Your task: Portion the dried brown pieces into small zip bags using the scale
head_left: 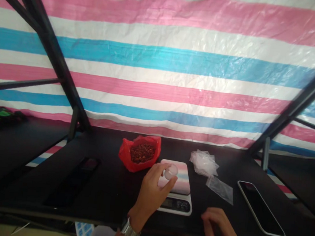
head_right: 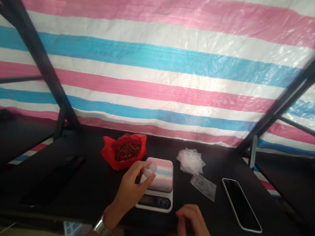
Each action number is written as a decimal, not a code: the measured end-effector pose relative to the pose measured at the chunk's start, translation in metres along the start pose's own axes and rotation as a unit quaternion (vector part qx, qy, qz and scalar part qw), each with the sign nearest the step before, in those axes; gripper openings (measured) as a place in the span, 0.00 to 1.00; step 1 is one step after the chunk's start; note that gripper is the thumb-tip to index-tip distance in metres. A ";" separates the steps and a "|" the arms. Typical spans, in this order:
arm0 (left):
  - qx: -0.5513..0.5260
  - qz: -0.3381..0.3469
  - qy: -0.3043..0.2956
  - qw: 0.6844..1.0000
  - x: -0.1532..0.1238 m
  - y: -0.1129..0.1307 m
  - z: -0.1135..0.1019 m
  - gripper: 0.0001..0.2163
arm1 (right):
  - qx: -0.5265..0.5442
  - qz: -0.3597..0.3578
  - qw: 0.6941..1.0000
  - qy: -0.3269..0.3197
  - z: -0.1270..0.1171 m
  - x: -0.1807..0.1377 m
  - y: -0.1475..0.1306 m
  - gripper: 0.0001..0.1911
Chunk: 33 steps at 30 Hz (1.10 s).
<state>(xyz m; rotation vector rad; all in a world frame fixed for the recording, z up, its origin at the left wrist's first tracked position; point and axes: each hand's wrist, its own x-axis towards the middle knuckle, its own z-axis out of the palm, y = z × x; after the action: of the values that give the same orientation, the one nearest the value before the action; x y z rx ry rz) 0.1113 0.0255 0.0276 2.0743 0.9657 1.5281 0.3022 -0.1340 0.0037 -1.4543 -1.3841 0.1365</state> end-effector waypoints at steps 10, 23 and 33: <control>0.107 0.021 0.171 0.979 -0.007 -0.002 -0.012 0.12 | 0.223 0.093 0.958 -0.157 0.100 0.107 -0.075 0.19; 0.156 -0.111 0.329 0.925 -0.001 -0.028 -0.026 0.24 | -0.288 -0.238 0.862 -0.342 0.157 0.221 -0.099 0.17; 0.032 -0.270 0.254 0.928 0.001 -0.061 -0.037 0.22 | -0.424 -0.272 0.753 -0.424 0.197 0.230 -0.087 0.15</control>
<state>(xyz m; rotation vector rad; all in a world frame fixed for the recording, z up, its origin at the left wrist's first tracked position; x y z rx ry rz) 0.0581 0.0646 0.0003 1.2790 1.6255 1.7452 0.1828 0.1375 0.1106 -1.6772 -2.8432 -0.2994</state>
